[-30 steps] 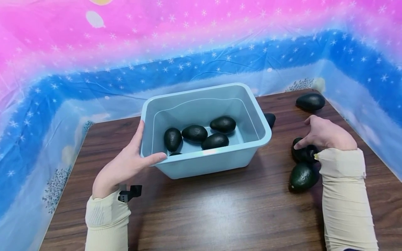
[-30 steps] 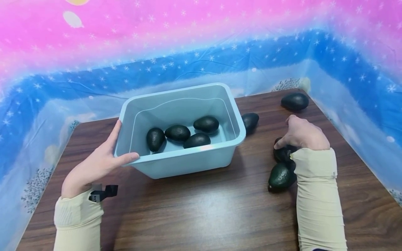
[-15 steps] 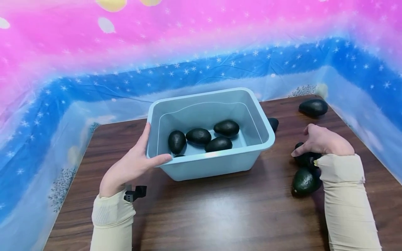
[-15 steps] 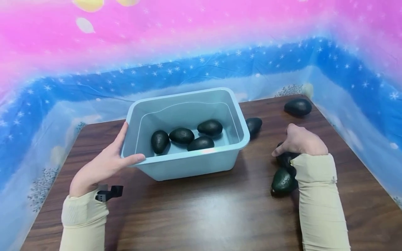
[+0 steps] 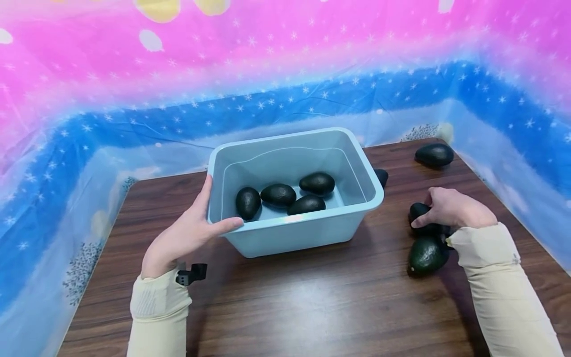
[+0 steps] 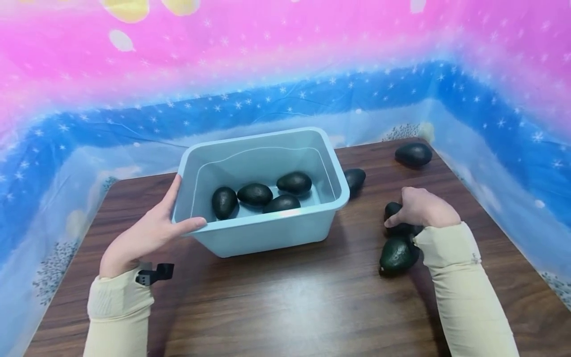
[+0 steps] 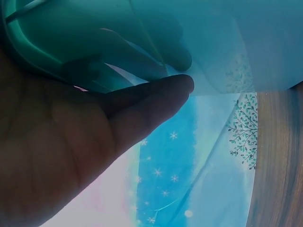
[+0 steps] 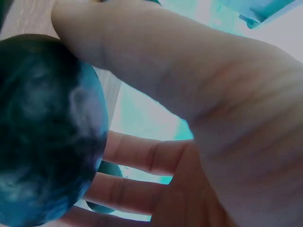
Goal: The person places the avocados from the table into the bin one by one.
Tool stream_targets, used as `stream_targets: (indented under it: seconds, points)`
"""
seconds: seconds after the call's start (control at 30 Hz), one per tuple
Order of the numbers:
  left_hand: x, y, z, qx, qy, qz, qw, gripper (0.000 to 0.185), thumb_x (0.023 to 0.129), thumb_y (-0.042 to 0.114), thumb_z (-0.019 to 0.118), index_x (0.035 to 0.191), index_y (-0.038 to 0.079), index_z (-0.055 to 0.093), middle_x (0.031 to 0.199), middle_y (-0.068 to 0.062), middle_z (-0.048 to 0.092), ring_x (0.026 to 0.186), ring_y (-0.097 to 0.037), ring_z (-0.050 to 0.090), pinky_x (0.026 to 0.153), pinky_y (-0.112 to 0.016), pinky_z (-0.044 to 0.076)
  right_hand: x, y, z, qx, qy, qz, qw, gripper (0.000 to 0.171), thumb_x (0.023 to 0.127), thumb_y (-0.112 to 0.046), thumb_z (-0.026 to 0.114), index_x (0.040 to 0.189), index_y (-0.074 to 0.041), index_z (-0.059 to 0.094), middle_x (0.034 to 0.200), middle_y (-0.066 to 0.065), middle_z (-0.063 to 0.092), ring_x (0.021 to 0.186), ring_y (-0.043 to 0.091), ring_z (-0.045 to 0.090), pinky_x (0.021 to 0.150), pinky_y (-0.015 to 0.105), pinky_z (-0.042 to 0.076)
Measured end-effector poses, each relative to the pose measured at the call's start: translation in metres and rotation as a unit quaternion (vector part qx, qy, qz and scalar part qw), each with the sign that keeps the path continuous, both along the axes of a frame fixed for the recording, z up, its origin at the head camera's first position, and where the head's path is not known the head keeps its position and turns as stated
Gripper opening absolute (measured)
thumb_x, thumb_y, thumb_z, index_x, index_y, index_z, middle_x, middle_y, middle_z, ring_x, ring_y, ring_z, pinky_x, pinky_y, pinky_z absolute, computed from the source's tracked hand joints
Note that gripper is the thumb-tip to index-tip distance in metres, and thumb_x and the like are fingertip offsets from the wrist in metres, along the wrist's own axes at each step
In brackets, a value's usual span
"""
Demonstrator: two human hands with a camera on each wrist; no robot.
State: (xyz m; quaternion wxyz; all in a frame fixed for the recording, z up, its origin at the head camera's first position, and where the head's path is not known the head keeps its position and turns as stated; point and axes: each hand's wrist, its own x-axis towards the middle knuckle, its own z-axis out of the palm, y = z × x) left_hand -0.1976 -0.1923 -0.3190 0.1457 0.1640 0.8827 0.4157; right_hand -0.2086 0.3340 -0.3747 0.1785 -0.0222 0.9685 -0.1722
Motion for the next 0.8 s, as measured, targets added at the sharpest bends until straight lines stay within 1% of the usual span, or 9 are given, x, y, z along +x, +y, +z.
stream_targets:
  seconds: [0.03, 0.23, 0.43, 0.6, 0.7, 0.8]
  points:
    - [0.0, 0.0, 0.0, 0.008, -0.002, 0.0, 1.0, 0.109, 0.089, 0.048, 0.068, 0.148, 0.04, -0.023, 0.158, 0.014, -0.018, 0.147, -0.022, 0.001, 0.109, -0.06, 0.022, 0.0, 0.0, 0.0, -0.002, 0.002, 0.002, 1.0, 0.062, 0.075, -0.042, 0.081, 0.102, 0.006, 0.054, 0.083, 0.012, 0.057, 0.07, 0.024, 0.052, 0.058, 0.037, 0.044]
    - [0.0, 0.001, -0.001, 0.017, -0.003, 0.002, 0.9999, 0.109, 0.088, 0.048, 0.069, 0.149, 0.04, -0.022, 0.158, 0.014, -0.017, 0.147, -0.022, 0.0, 0.109, -0.06, 0.021, 0.002, -0.001, 0.001, -0.009, 0.01, 0.015, 1.0, 0.06, 0.078, -0.039, 0.08, 0.107, 0.007, 0.055, 0.088, 0.014, 0.06, 0.073, 0.023, 0.056, 0.061, 0.038, 0.048]
    - [-0.001, 0.0, -0.002, 0.023, 0.011, 0.005, 0.9997, 0.109, 0.087, 0.048, 0.069, 0.15, 0.041, -0.02, 0.159, 0.014, -0.012, 0.146, -0.02, 0.004, 0.109, -0.059, 0.023, 0.002, 0.0, 0.01, -0.001, 0.033, 0.014, 0.999, 0.064, 0.08, -0.039, 0.078, 0.113, 0.01, 0.053, 0.092, 0.018, 0.061, 0.076, 0.026, 0.058, 0.063, 0.042, 0.049]
    - [0.0, -0.001, -0.002, 0.023, 0.008, 0.001, 0.9997, 0.109, 0.088, 0.047, 0.068, 0.149, 0.041, -0.021, 0.158, 0.014, -0.015, 0.146, -0.021, 0.002, 0.109, -0.06, 0.021, 0.003, 0.001, 0.019, 0.003, 0.049, 0.013, 0.999, 0.063, 0.083, -0.038, 0.076, 0.116, 0.009, 0.053, 0.097, 0.02, 0.062, 0.08, 0.027, 0.059, 0.064, 0.042, 0.049]
    - [0.0, 0.0, -0.001, 0.028, 0.009, 0.001, 0.9996, 0.108, 0.088, 0.047, 0.069, 0.149, 0.042, -0.021, 0.159, 0.015, -0.014, 0.146, -0.021, 0.004, 0.109, -0.059, 0.023, 0.005, 0.002, 0.024, 0.001, 0.068, 0.019, 0.997, 0.063, 0.084, -0.039, 0.075, 0.119, 0.008, 0.053, 0.105, 0.024, 0.062, 0.088, 0.032, 0.06, 0.07, 0.046, 0.049]
    - [0.0, 0.0, -0.001, 0.028, 0.011, 0.005, 0.9995, 0.107, 0.087, 0.049, 0.069, 0.149, 0.043, -0.019, 0.159, 0.016, -0.012, 0.146, -0.019, 0.005, 0.109, -0.058, 0.024, 0.009, 0.003, 0.031, -0.006, 0.086, 0.023, 0.996, 0.063, 0.085, -0.042, 0.073, 0.121, 0.006, 0.054, 0.11, 0.023, 0.063, 0.092, 0.032, 0.061, 0.075, 0.049, 0.048]
